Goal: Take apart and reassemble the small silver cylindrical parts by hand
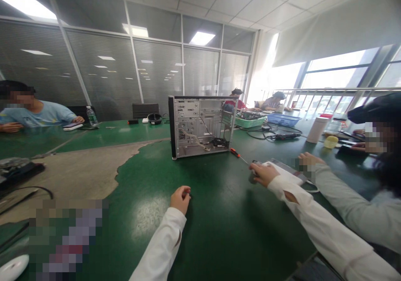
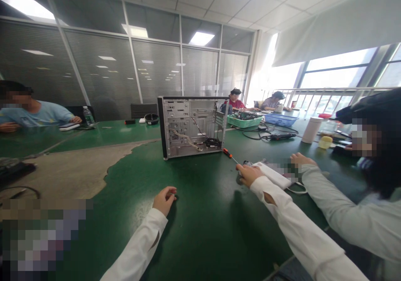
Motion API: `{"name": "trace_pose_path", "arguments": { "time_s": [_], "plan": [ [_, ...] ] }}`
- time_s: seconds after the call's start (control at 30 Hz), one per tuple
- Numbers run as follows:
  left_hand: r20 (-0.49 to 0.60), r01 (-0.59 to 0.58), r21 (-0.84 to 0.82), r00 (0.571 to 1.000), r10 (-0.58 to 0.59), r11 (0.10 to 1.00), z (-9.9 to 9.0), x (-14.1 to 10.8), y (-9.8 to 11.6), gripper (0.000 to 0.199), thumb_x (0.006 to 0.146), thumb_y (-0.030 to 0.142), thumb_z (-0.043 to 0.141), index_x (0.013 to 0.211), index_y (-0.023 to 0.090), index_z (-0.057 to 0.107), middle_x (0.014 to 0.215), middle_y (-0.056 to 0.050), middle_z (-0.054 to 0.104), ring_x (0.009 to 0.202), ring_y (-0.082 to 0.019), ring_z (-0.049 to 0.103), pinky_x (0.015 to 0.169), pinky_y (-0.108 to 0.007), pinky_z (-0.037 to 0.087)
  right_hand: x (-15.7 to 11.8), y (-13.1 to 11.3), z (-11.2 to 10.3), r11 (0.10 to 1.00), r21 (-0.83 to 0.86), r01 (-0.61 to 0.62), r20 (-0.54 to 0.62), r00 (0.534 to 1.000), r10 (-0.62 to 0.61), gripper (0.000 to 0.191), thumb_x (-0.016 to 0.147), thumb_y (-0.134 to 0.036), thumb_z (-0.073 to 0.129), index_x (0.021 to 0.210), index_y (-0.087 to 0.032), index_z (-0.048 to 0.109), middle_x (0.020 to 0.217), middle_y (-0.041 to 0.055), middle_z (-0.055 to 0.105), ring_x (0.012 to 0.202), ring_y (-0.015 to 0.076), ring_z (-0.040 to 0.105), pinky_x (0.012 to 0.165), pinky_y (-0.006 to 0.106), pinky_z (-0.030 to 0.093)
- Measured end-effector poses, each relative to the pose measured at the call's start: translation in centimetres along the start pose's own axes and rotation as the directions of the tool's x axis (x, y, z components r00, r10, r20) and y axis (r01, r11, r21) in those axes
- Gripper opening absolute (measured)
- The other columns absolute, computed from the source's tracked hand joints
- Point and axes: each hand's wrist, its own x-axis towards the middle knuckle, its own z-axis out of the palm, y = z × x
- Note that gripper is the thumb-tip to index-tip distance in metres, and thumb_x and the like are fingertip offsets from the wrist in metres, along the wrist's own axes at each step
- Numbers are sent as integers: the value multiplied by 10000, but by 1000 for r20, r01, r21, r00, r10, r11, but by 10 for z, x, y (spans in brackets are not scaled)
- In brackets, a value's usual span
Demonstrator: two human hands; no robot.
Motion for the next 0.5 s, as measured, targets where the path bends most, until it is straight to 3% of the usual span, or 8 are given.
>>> {"name": "trace_pose_path", "arguments": {
  "time_s": [0.17,0.3,0.4,0.5],
  "plan": [
    [-61,66,-73,996,-70,995,-6,10,-13,226,634,94,449,834,142,543,744,-30,600,601,-110,589,618,-257,488,21,-99,-6,921,270,279,-97,960,-263,436,629,-240,534,1031,-218,368,880,22,570,778,178,538,684,282,349],
    [-147,92,-160,982,-116,983,-10,15,-22,263,638,138,476,897,129,520,783,-53,604,653,-131,594,620,-270,489,42,-175,0,846,323,425,-196,904,-379,512,599,-220,542,1071,-200,346,874,32,572,815,206,531,701,306,341],
    [-218,74,-201,969,-118,977,-11,15,-24,275,633,137,491,907,127,517,819,-68,612,715,-136,590,647,-256,481,59,-215,3,812,350,467,-238,883,-405,582,599,-217,528,1135,-190,303,905,56,567,840,231,523,718,341,337],
    [-224,62,-224,968,-113,973,-12,13,-20,309,617,94,489,920,149,516,869,-60,618,779,-136,582,653,-237,474,72,-235,12,783,425,455,-260,890,-376,665,615,-215,512,1211,-195,217,939,72,551,859,235,510,723,356,343]
  ]
}}
